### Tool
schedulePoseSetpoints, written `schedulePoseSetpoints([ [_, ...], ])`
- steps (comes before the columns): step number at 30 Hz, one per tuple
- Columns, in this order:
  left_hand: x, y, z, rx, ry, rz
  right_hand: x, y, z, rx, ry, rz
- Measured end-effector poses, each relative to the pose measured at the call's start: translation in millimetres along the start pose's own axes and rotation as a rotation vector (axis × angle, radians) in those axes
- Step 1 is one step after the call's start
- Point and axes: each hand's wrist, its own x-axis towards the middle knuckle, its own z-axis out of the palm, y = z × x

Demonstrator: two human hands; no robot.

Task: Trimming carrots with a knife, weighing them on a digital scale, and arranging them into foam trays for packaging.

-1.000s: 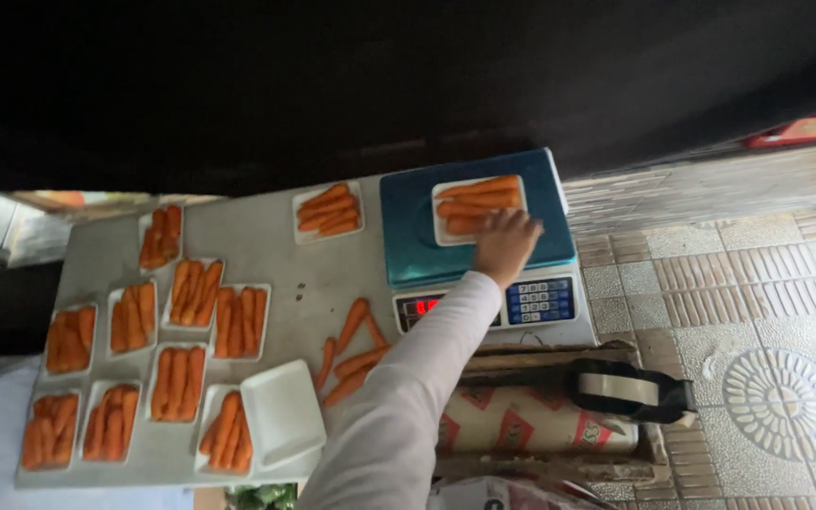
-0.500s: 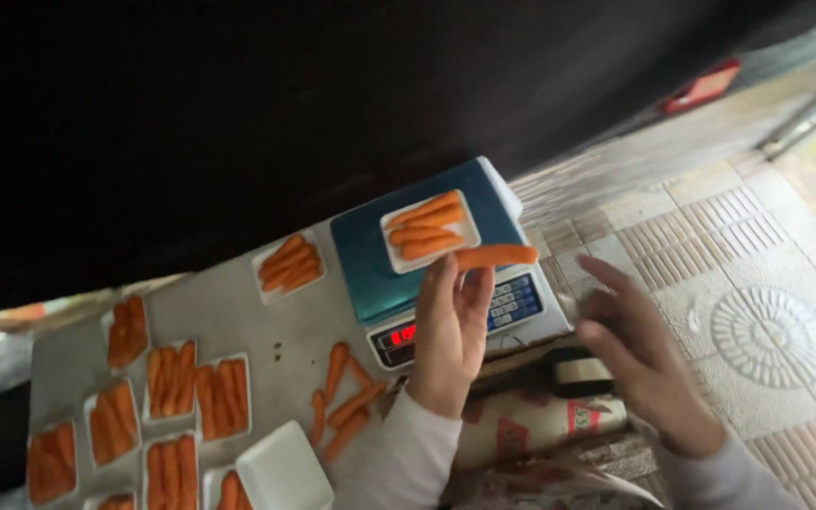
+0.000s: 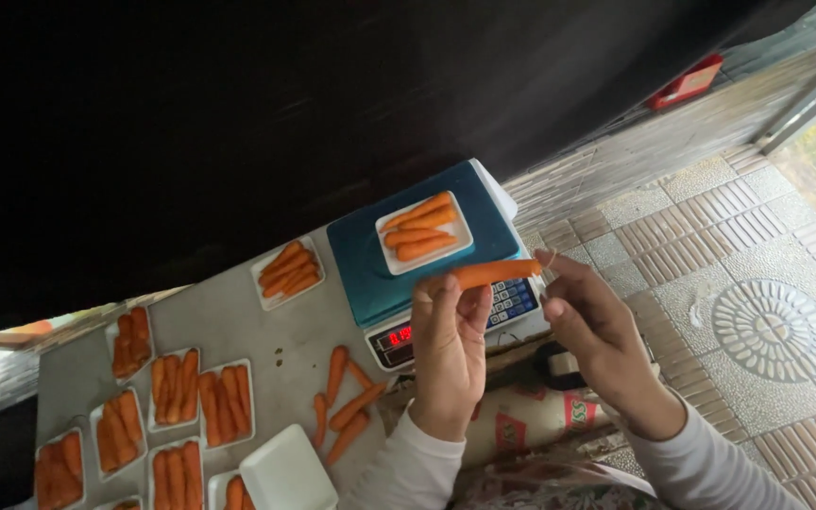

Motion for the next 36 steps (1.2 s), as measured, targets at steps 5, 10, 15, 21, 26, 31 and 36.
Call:
schedulePoseSetpoints([
  [5,-3.7,2.3,0.0,0.01,0.017,-0.014,-2.6,-1.8,3.8,0.065,0.037,-0.061],
  [10,-3.5,0.5,-6.6,0.004,0.0,-0.006,-1.2,4.7,4.6,0.069,0.057,-0.107],
  [15,-6.6,-5.4,-8.9,0.038,-0.04,0.012,-4.0,6.9,4.3,-0.062,0.14,-0.207],
  [21,-11.3,-18.6,-17.5,0.268,-0.148,0.11,-0.7,17.6,-5.9,-0.276,0.225,-0.32],
  [26,-29.9,-13.5,-16.0,0.403,-0.276,0.15,17.3,20.5,-25.5,-0.47,0.181,-0.564],
  [31,-17.5,-14.9,-18.5,0.363,-0.197,0.041,24.7,4.6,-67.9,-0.536,0.308,-0.017],
  [36,34.4,-43.6,-61.7,0.042,0.026,-0.088,18.5,127.3,-208.1,-0.63,0.392,0.097],
])
